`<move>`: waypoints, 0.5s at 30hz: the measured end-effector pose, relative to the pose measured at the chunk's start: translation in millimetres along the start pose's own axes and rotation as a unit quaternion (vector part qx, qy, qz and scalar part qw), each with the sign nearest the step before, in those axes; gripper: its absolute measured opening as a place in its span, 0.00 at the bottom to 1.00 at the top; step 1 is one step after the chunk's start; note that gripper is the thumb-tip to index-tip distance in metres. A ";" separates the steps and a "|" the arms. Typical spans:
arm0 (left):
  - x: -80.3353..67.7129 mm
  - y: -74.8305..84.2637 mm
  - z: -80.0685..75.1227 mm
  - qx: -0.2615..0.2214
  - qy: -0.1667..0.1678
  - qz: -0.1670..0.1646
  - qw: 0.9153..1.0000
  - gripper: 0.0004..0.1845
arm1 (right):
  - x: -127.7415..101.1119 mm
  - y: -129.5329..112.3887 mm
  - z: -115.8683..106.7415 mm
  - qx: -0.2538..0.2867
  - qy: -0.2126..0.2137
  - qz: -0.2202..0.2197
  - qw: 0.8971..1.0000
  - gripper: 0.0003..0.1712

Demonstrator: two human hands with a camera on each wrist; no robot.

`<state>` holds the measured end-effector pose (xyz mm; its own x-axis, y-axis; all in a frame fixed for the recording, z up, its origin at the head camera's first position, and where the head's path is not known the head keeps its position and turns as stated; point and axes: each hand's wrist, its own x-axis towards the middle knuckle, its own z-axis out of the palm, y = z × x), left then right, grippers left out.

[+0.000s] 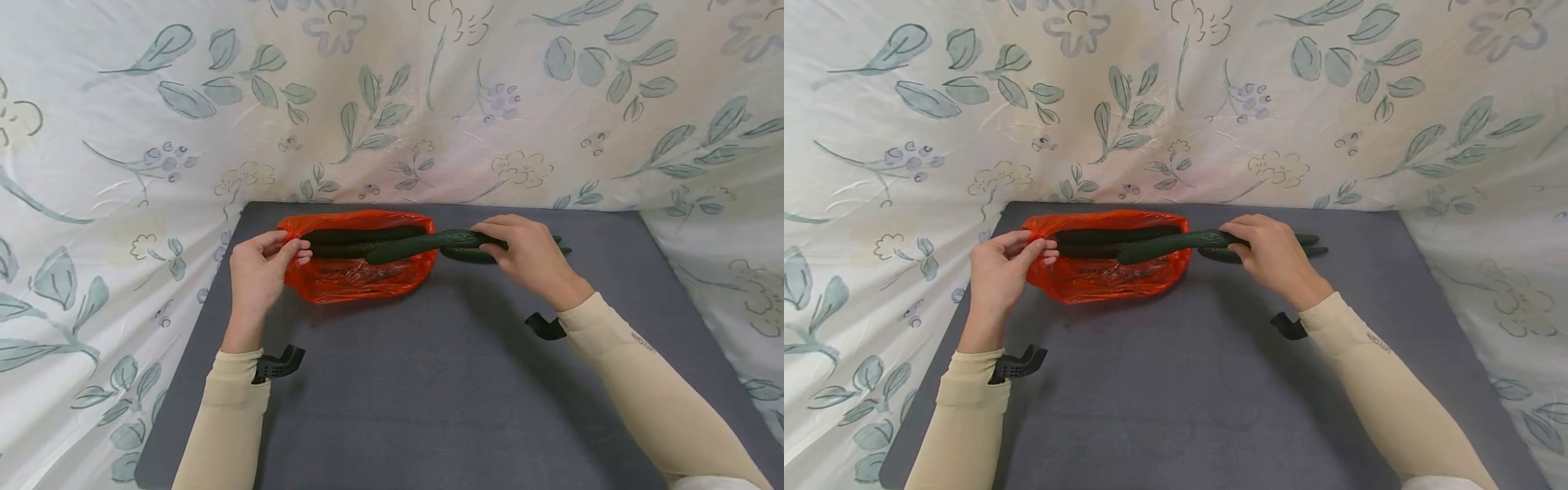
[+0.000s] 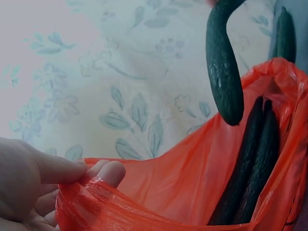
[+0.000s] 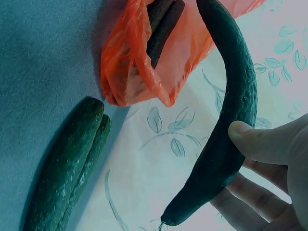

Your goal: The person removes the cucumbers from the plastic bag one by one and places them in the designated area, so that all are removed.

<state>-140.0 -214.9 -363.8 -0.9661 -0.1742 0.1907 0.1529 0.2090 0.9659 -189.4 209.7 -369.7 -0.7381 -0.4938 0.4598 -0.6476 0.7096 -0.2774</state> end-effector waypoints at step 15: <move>15.5 -0.9 -2.0 -0.012 -0.010 -0.002 1.000 0.22 | -12.2 13.4 -17.6 -0.014 0.006 0.029 0.999 0.23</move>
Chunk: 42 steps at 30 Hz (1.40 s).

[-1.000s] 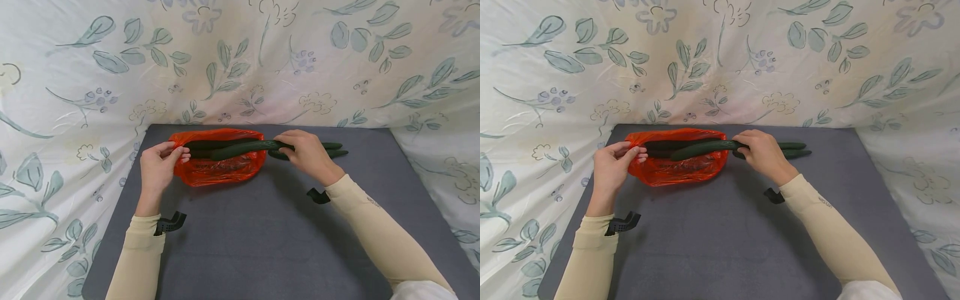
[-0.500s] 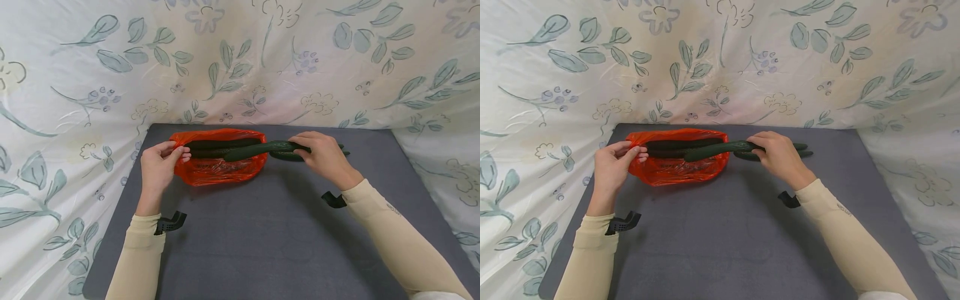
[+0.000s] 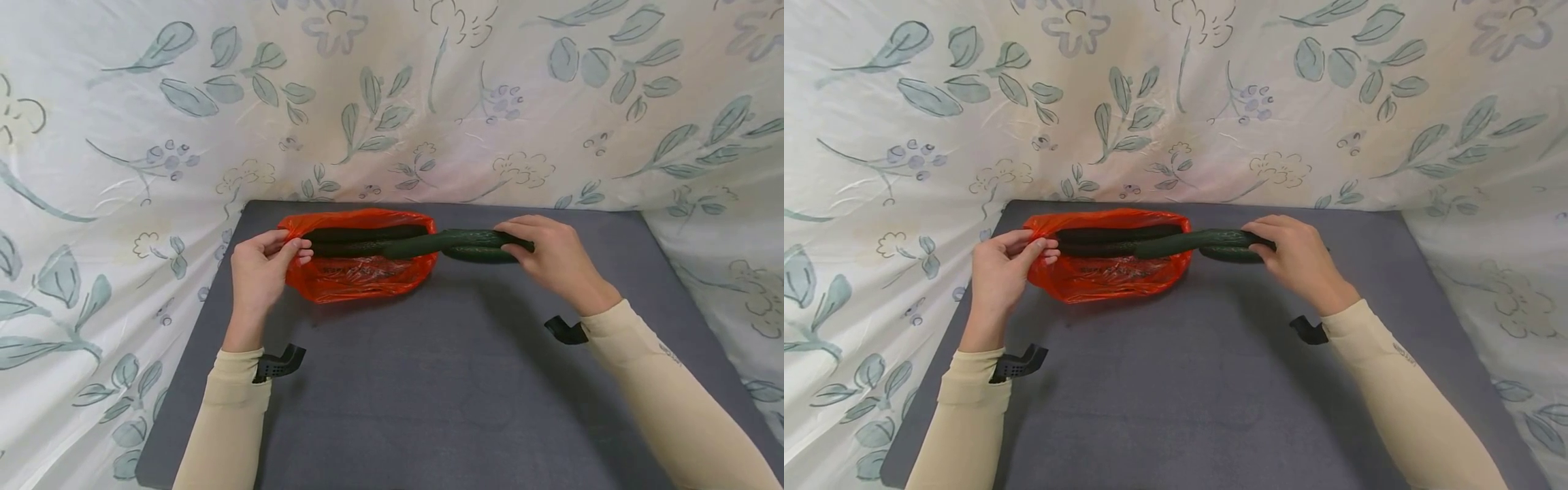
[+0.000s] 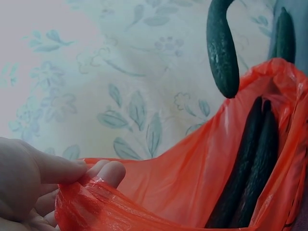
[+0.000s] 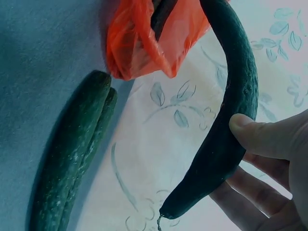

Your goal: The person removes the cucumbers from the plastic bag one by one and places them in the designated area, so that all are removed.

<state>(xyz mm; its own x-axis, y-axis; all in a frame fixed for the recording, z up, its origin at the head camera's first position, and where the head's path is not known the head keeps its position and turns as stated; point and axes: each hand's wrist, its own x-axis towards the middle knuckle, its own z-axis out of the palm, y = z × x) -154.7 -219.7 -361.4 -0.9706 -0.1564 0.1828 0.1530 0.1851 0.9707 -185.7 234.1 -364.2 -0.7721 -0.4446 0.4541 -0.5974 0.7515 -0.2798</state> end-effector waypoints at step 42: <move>1.7 0.3 -0.8 -0.006 0.003 0.003 1.000 0.21 | -46.6 46.3 -30.1 -0.070 0.032 0.050 0.996 0.25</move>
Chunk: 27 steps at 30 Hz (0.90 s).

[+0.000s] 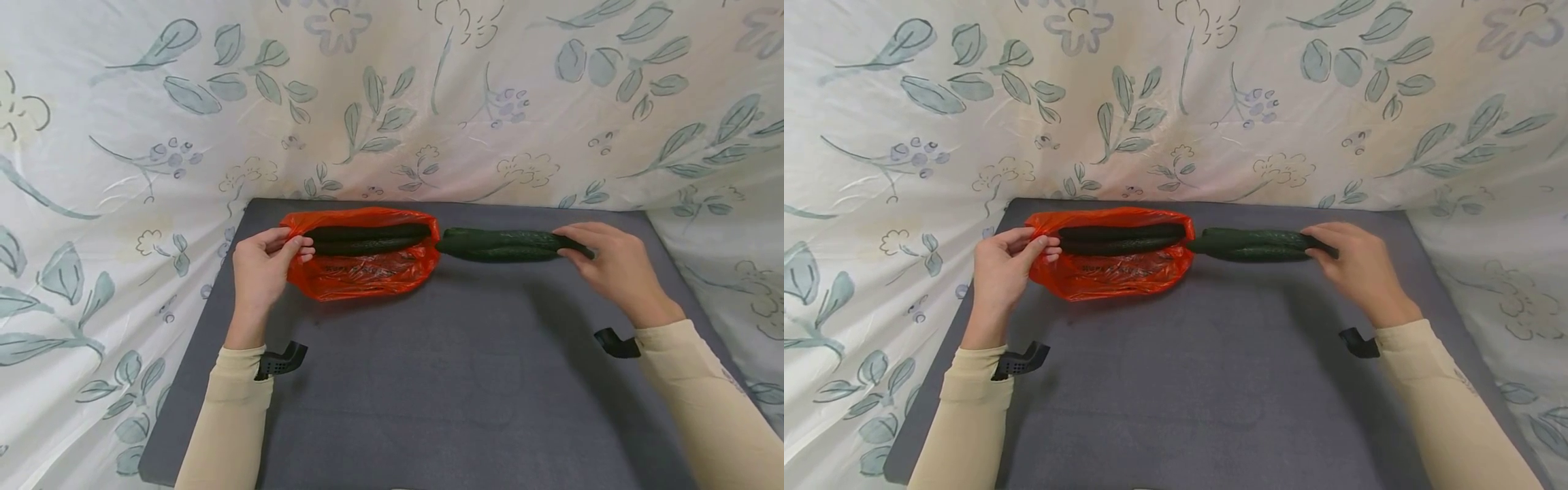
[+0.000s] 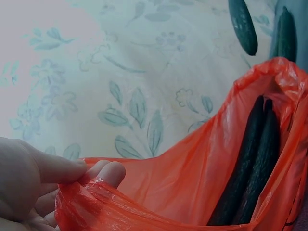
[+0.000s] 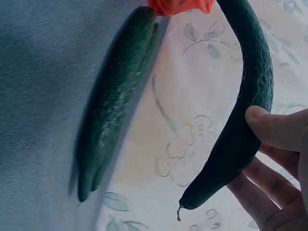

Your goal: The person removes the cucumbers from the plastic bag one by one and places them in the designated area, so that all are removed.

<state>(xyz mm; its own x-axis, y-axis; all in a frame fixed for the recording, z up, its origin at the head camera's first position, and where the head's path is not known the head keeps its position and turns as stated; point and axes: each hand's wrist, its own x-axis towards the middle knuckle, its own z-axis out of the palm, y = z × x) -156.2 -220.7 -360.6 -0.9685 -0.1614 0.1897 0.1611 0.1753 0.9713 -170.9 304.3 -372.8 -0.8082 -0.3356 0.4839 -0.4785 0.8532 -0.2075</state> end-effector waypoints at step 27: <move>-0.3 -3.1 0.0 0.000 -0.001 0.005 1.000 0.20 | -26.6 32.3 41.2 0.013 -0.064 0.035 0.997 0.24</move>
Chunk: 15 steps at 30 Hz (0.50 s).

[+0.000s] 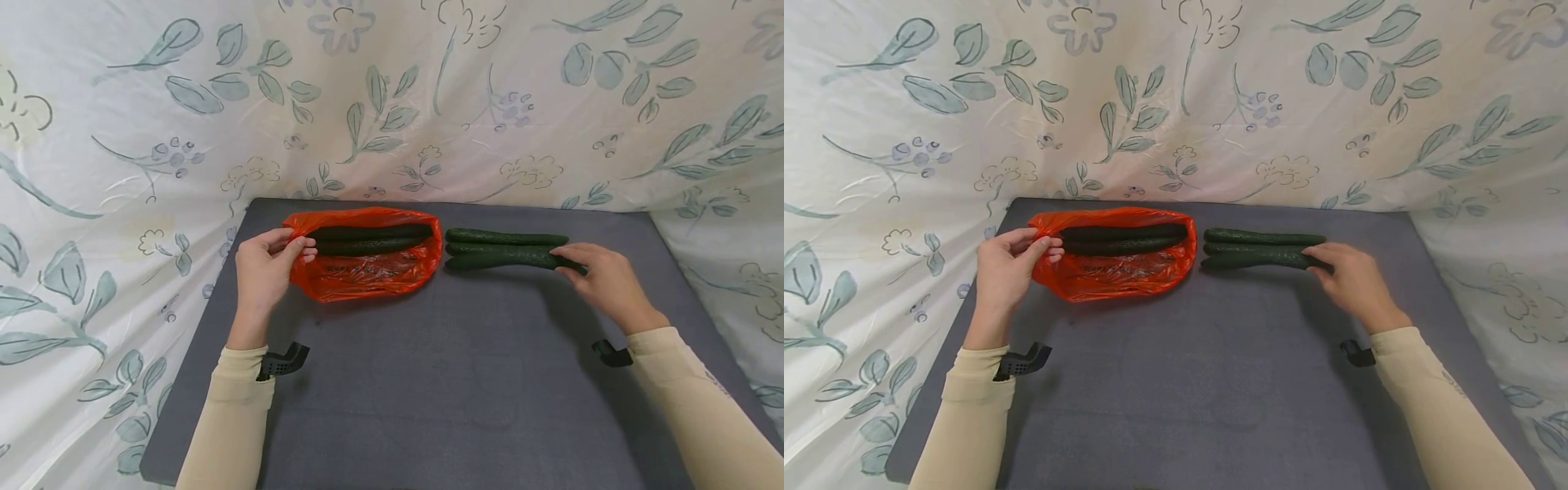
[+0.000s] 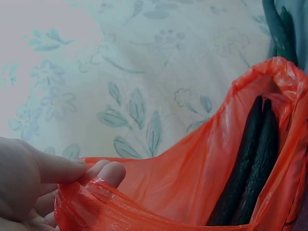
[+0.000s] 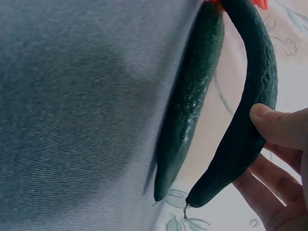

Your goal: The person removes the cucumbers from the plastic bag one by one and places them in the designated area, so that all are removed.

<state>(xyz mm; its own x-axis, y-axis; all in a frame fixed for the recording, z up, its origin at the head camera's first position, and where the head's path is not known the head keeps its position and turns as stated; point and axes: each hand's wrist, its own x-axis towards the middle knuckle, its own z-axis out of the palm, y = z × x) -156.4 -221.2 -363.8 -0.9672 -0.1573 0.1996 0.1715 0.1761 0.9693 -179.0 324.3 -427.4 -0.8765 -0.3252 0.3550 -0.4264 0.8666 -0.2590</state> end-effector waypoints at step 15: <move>0.4 -2.4 -1.0 0.004 0.000 -0.002 1.000 0.20 | -2.1 12.7 10.2 -0.023 0.000 -0.025 0.999 0.24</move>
<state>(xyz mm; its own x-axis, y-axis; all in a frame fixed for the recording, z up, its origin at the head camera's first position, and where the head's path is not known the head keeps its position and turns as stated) -157.0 -222.7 -365.8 -0.9676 -0.1584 0.1967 0.1670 0.1829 0.9688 -184.9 332.0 -440.6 -0.8544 -0.3687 0.3662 -0.4592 0.8655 -0.1999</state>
